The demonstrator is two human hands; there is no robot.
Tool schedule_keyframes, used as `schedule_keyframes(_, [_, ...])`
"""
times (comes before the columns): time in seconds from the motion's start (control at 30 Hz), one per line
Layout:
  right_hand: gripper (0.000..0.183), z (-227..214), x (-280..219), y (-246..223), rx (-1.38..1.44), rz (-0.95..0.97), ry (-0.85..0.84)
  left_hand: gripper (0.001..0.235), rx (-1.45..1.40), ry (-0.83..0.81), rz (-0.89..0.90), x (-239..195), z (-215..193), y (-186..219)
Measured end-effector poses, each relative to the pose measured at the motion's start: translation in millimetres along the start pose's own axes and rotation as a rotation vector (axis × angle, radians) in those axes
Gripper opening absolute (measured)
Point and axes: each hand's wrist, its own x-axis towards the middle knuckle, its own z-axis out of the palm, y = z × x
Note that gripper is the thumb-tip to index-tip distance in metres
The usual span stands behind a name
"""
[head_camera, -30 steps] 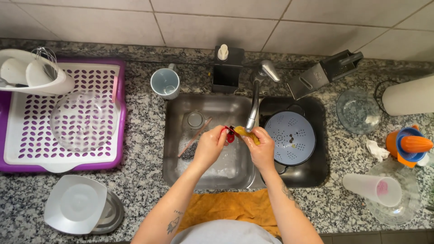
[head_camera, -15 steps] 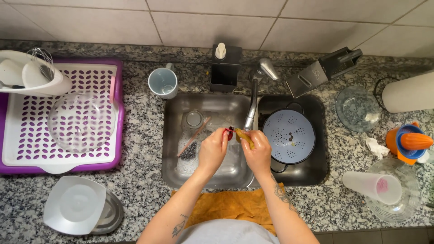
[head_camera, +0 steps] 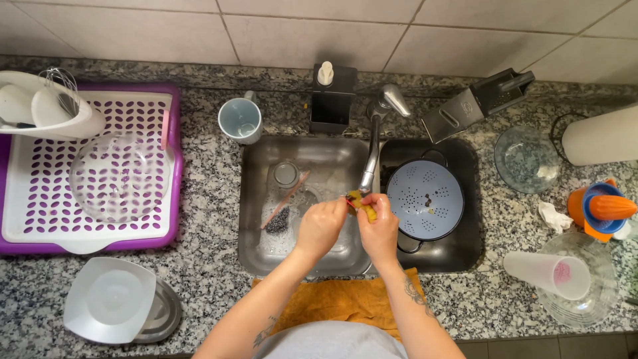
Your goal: The person washes various kitchen items in a sink using a sponge and running water. They clean a glass bowl, a whisk, a pair of scissors, and a blue colander, placing the cleaned items into a purple dish rack on the counter.
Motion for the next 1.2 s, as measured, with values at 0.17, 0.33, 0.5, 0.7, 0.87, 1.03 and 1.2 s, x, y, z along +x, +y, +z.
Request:
schedule_keyframes(0.17, [0.018,-4.3,3.0,6.1,-0.031,0.056,-0.083,0.017,0.151,0.061,0.237,3.3,-0.3,5.6])
schedule_keyframes(0.33, [0.016,-4.4,20.3,33.2,0.016,0.154,-0.216,0.021,0.274,0.098,0.387,7.8,5.6,6.8])
schedule_keyframes(0.5, [0.017,-0.7,19.1,39.0,-0.054,0.072,-0.113,0.023,0.319,0.078,0.442,10.7,19.2,5.9])
schedule_keyframes(0.7, [0.015,-19.3,14.7,-1.4,-0.234,0.005,0.023,0.012,-0.279,-0.264,-0.152,39.3,-20.6,-14.4])
schedule_keyframes(0.87, [0.027,-36.7,38.0,30.0,0.019,0.132,0.104,0.019,-0.928,-0.446,-0.724,37.6,-37.7,-27.0])
schedule_keyframes(1.03, [0.025,10.1,51.0,62.7,0.578,0.267,-0.164,0.018,-1.261,-0.538,-0.878,34.5,-35.2,-23.3])
schedule_keyframes(1.2, [0.031,44.7,42.9,15.5,0.817,0.193,-0.346,0.020,-1.478,-0.478,-0.961,35.4,-33.9,-21.0])
